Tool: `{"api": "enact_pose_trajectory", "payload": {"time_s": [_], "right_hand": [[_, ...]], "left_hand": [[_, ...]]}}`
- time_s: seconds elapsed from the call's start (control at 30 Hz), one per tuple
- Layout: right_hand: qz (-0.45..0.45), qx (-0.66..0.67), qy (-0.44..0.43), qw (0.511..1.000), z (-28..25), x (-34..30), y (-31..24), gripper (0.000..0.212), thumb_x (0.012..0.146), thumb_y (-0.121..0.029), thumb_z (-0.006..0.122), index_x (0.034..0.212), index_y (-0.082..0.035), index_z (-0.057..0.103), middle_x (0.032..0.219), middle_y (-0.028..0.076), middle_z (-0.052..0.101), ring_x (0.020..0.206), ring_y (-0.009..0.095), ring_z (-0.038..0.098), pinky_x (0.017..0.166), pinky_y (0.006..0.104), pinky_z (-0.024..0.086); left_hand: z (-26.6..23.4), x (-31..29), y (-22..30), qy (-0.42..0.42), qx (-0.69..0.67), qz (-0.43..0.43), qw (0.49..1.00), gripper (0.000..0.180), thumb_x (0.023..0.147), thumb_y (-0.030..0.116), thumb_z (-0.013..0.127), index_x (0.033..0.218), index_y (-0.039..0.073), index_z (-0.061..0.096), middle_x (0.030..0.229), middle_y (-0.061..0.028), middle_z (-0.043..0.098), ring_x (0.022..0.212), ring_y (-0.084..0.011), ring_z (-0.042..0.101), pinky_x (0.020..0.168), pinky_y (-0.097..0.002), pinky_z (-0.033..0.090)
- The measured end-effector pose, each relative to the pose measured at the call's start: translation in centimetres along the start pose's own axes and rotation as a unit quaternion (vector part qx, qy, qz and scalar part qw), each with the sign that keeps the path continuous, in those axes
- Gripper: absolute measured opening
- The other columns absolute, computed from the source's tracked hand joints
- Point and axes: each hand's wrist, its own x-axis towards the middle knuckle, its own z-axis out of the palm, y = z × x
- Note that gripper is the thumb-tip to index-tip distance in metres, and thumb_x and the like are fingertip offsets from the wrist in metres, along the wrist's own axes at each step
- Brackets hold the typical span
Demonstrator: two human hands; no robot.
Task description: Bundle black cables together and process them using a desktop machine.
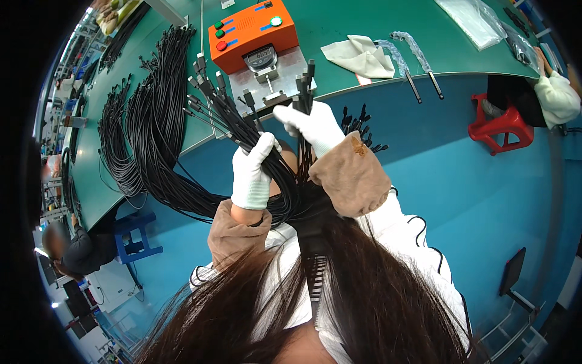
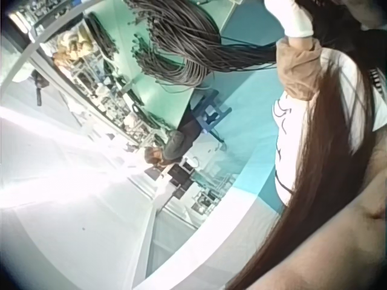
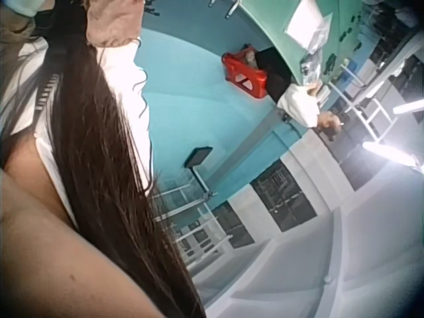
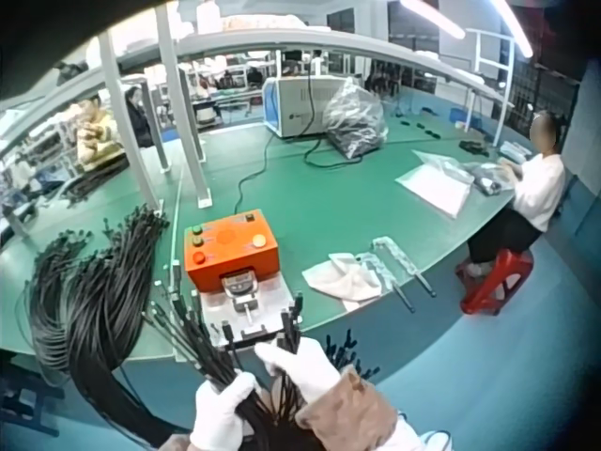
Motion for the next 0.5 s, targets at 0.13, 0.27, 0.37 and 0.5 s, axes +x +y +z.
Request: {"api": "enact_pose_trajectory", "payload": {"time_s": [0.13,0.27,0.37,0.5], "right_hand": [[0.014,0.091,-0.021,0.996,0.4,-1.0,-1.2,0.033,0.082,-0.025,0.075,0.106,-0.003,0.068,0.063,-0.006,0.051,0.053,0.004,0.043,0.048,0.0205,0.032],[-0.001,0.060,0.024,0.998,0.9,-1.1,-1.0,0.025,0.081,-0.020,0.075,0.097,-0.002,0.069,0.064,-0.001,0.060,0.048,0.003,0.042,0.044,0.0198,0.031],[0.026,0.007,0.016,1.000,-0.6,-0.9,-1.0,0.017,0.078,-0.017,0.076,0.082,-0.002,0.069,0.064,0.005,0.065,0.044,0.004,0.045,0.042,0.0194,0.033],[0.020,-0.027,0.017,0.999,-0.8,-0.7,-0.3,0.016,0.078,-0.017,0.076,0.079,-0.003,0.069,0.064,0.005,0.066,0.045,0.004,0.046,0.042,0.0194,0.034]], "left_hand": [[0.7,-0.1,0.4,-0.052,0.082,-0.022,0.995,0.015,0.086,0.012,0.070,0.094,0.001,0.063,0.083,-0.0018,0.064,0.073,-0.0095,0.058,0.068,-0.0225,0.045],[1.1,-0.5,0.4,-0.024,0.097,-0.008,0.995,0.017,0.087,0.014,0.069,0.096,0.001,0.063,0.082,-0.0019,0.063,0.073,-0.0100,0.058,0.068,-0.0235,0.045],[0.3,-0.2,-0.3,0.023,0.035,0.042,0.998,0.019,0.087,0.015,0.069,0.098,0.000,0.062,0.081,-0.0020,0.062,0.071,-0.0107,0.057,0.068,-0.0244,0.045],[0.3,-0.1,-0.5,0.040,-0.005,0.015,0.999,0.017,0.087,0.015,0.068,0.094,0.001,0.061,0.079,-0.0012,0.060,0.073,-0.0080,0.055,0.068,-0.0230,0.043]]}}
